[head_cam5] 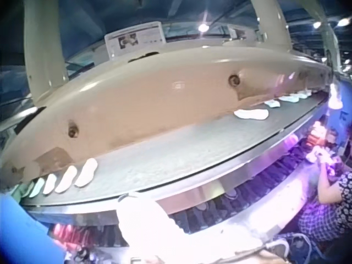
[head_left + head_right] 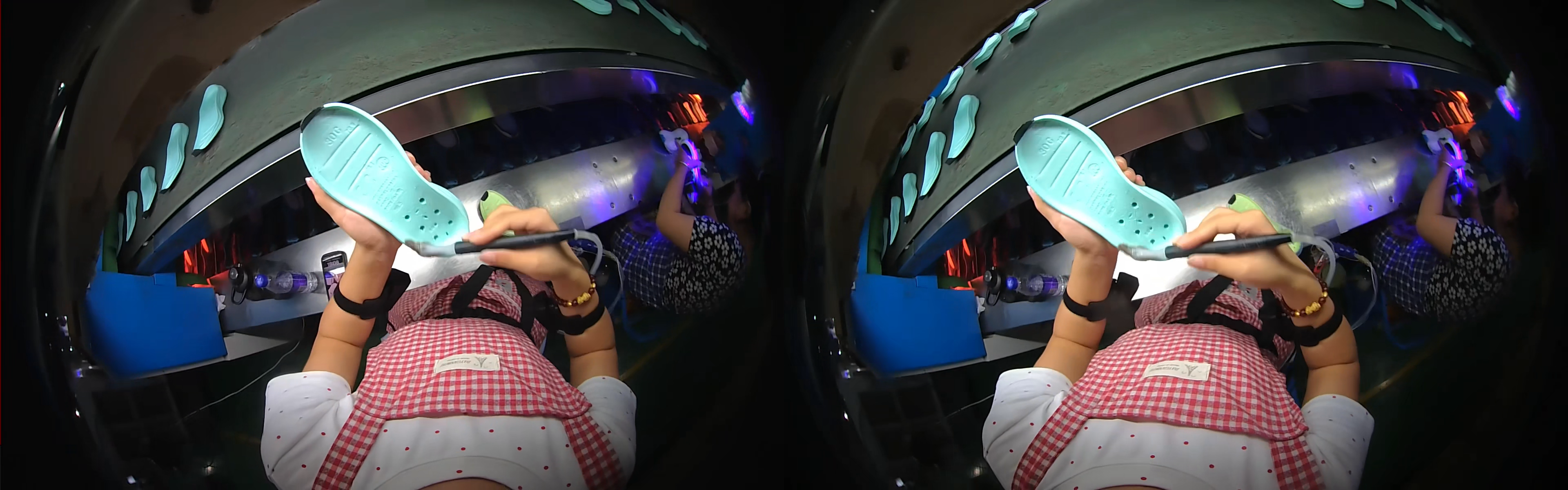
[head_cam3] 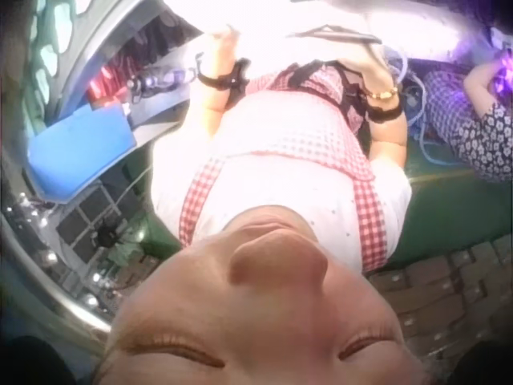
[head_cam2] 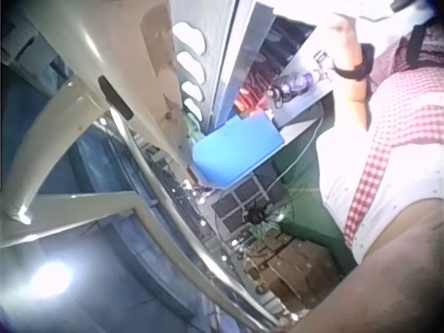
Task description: Apply adhesive or sealant to shoe outsoles using a brush.
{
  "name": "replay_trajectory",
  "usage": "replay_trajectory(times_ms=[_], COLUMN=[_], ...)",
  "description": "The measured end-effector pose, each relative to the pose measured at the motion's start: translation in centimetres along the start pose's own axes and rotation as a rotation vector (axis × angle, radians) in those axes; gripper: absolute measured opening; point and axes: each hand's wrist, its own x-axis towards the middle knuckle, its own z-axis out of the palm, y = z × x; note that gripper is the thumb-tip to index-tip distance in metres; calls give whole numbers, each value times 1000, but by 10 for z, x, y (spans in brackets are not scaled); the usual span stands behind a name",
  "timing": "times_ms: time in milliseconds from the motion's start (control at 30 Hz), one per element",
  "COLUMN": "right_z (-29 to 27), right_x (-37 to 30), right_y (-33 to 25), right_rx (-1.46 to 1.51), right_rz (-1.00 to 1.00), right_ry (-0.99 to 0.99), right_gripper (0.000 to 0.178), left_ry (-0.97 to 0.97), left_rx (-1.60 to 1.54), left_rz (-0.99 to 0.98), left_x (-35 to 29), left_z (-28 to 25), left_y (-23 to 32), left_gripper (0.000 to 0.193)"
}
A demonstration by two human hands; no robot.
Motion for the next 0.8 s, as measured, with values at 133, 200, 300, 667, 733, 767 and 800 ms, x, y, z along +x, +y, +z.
replay_trajectory(times_ms=[133, 200, 300, 667, 733, 767, 800], right_z=[-1, 6, 23, 17, 17, 15, 8], right_x=[-1, -1, 4, -1, 3, 5, 6], right_y=[2, 5, 2, -15, -13, -20, -24], right_rx=[387, 502, 764, -45, -153, -188, -164], right_rz=[194, 216, 288, 242, -5, -2, 15], right_ry=[82, 165, 274, 9, -182, -239, -319], right_gripper=[21, 17, 16, 19, 21, 20, 20], left_ry=[-12, -10, 15, -46, -84, -36, 11], left_rx=[-78, -126, -134, -120, -141, -31, 80], left_rz=[-73, -98, -169, -481, -561, -651, -742], left_x=[-5, -6, -31, -43, -39, -39, -39], left_z=[4, 8, 13, -34, -32, -32, -32], left_y=[9, 8, -11, -13, -4, -2, 1], left_gripper=[92, 87, 77, 46, 43, 45, 47])
